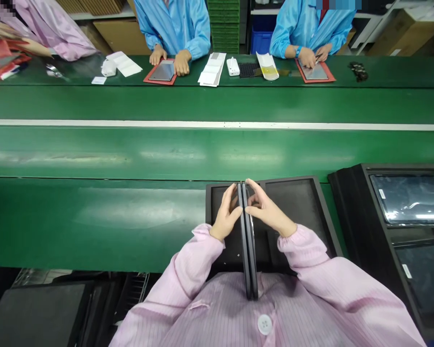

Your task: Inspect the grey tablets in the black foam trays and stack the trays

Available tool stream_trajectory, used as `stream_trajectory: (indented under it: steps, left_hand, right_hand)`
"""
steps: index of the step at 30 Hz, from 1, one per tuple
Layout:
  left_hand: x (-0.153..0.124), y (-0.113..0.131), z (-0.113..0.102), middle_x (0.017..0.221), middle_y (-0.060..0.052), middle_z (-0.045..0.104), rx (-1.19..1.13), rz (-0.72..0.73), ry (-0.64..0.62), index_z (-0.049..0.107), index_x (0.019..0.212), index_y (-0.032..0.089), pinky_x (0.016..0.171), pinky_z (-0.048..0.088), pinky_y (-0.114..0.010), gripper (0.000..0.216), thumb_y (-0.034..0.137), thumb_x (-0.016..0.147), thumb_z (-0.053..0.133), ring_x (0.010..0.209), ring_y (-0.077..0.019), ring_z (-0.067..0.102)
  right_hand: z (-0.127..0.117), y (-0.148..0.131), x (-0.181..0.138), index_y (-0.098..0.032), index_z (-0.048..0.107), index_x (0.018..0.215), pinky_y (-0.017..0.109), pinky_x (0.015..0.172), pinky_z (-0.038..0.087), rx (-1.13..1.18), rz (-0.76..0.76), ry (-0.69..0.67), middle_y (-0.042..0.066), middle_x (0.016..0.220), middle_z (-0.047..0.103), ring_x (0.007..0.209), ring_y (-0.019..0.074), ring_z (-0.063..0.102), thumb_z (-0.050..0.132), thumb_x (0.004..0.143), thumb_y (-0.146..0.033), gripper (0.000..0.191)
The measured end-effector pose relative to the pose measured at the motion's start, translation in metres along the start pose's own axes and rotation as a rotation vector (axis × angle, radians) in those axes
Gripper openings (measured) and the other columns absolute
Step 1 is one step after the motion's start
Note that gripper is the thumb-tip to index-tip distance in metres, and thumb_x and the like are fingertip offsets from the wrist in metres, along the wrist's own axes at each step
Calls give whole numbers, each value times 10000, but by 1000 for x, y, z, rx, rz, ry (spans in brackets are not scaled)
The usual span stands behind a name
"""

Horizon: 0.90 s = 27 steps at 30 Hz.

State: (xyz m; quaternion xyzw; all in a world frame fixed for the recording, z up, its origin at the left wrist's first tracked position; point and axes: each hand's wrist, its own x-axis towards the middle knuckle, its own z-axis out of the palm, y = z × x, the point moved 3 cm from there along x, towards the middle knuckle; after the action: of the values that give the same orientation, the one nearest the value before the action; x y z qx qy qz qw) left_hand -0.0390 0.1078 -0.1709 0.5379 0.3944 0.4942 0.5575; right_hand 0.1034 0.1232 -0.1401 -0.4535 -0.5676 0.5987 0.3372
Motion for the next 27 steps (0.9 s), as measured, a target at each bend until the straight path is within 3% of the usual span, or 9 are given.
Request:
stream_trajectory:
  steps: [3, 6, 8, 11, 13, 15, 17, 19, 27]
  left_hand:
    - [-47, -25, 18, 1475, -72, 345, 84, 121, 96, 353, 1407, 301, 1156, 236, -394, 535, 503, 912, 384, 1369, -230, 307]
    - [-77, -34, 34, 1496, -39, 321, 138, 113, 197, 321, 1424, 325, 1166, 217, -370, 505, 471, 941, 316, 1387, -204, 271]
    - [-75, -18, 39, 1518, -21, 274, 159, 116, 254, 322, 1425, 324, 1178, 178, -347, 495, 447, 945, 325, 1405, -190, 218]
    - [-48, 28, 43, 1507, -10, 300, 124, 68, 303, 414, 1384, 283, 1185, 137, -306, 478, 445, 937, 358, 1415, -172, 174]
    - [-26, 56, 45, 1469, -27, 374, 38, -81, 326, 492, 1328, 237, 1173, 191, -307, 479, 464, 923, 375, 1397, -181, 240]
    - [-10, 73, 46, 1415, -43, 452, -44, -255, 373, 518, 1297, 217, 1144, 273, -321, 450, 426, 929, 363, 1338, -182, 367]
    - [-1, 81, 48, 1340, -43, 532, -131, -403, 435, 539, 1267, 219, 1101, 343, -320, 403, 363, 933, 365, 1248, -172, 482]
    - [3, 83, 50, 1242, -30, 605, -230, -508, 490, 576, 1217, 229, 1054, 394, -296, 358, 338, 924, 401, 1160, -159, 554]
    - [11, 85, 52, 915, 9, 690, -404, -636, 582, 674, 1041, 211, 834, 492, -184, 273, 339, 904, 477, 919, -116, 639]
  right_hand:
    - [24, 27, -32, -240, 345, 1414, 453, 1008, 394, -114, -298, 199, 113, 1299, 483, 1176, 250, 468, 523, 867, -454, 614]
    - [47, 51, -56, -255, 320, 1433, 477, 1106, 279, -82, -341, 361, 91, 1453, 346, 1340, 224, 317, 283, 980, -455, 496]
    - [53, 48, -60, -254, 282, 1450, 463, 1133, 235, -18, -303, 459, 72, 1487, 298, 1367, 194, 270, 276, 992, -414, 485]
    - [47, 8, -49, -224, 389, 1397, 403, 1153, 211, 57, -328, 518, 52, 1479, 323, 1368, 169, 269, 355, 967, -368, 455]
    - [41, -24, -35, -190, 499, 1313, 365, 1134, 266, 149, -258, 468, 58, 1403, 441, 1319, 174, 365, 387, 932, -346, 427]
    - [38, -45, -23, -151, 559, 1247, 347, 1099, 330, 253, -61, 443, 69, 1321, 528, 1260, 188, 447, 404, 880, -295, 424]
    - [37, -53, -15, -122, 571, 1227, 339, 1069, 371, 335, 153, 461, 77, 1279, 563, 1211, 196, 497, 407, 826, -227, 446]
    - [38, -57, -10, -120, 575, 1217, 321, 1052, 387, 370, 267, 484, 69, 1261, 577, 1177, 189, 527, 407, 795, -178, 458]
    - [36, -62, -4, -110, 577, 1202, 284, 1026, 402, 304, 330, 510, 60, 1235, 596, 1151, 168, 543, 410, 820, -143, 418]
